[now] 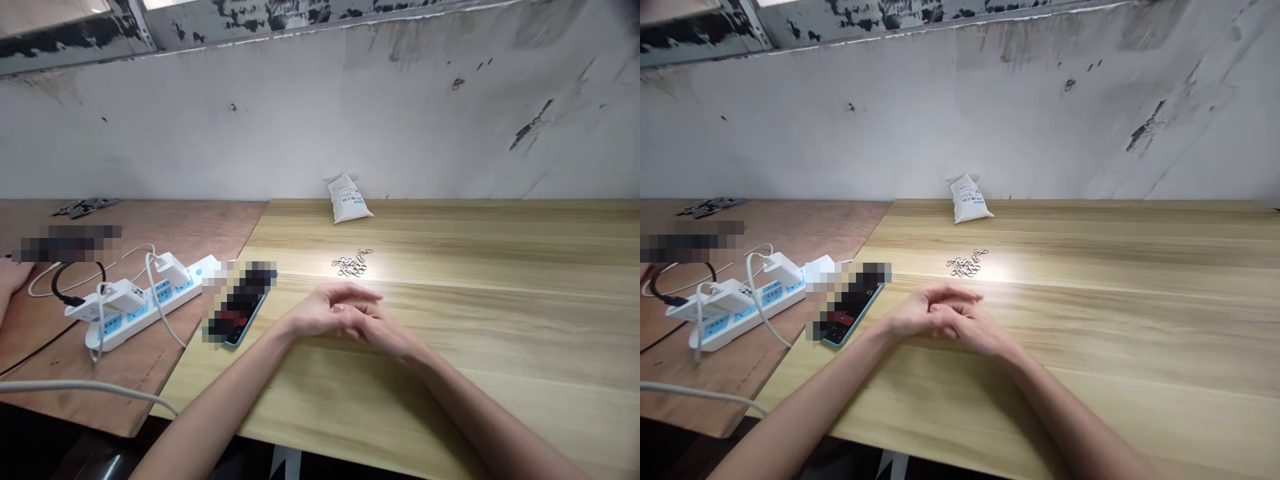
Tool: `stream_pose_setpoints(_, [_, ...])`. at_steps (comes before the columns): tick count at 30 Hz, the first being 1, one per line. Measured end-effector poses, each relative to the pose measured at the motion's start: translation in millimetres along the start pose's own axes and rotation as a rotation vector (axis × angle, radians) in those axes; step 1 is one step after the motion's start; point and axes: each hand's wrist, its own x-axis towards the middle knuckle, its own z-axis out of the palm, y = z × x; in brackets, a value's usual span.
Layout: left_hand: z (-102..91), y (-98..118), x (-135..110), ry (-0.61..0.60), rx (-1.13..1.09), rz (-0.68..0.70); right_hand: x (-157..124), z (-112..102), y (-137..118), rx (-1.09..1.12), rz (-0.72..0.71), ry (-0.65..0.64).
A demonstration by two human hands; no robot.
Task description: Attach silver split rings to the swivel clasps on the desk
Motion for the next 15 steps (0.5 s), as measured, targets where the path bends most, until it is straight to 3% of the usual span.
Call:
stream_pose_setpoints(2, [-11.8, -2, -1, 0.186, 0.168, 0.000, 4, -9, 7, -0.043, -0.039, 0.127])
stream_pose_setpoints(4, [-21.0, -8, 0, 0.411, 0.483, 0.030, 9, -21, 17, -0.214, -0.059, 0.352])
stream_pose_setpoints(5, [-23.8, -12, 1, 0.458, 0.638, 0.050, 11, -26, 23, -0.277, -0.039, 0.427])
stream_pose_setpoints(10, [-20.7, -28, 18, 0.451, 1.133, 0.018, 19, -40, 43, -0.317, 0.081, 0.563])
stream_pose_setpoints(15, [-13.7, -31, 41, 0.388, 1.283, 0.069, 19, -37, 42, -0.376, 0.154, 0.565])
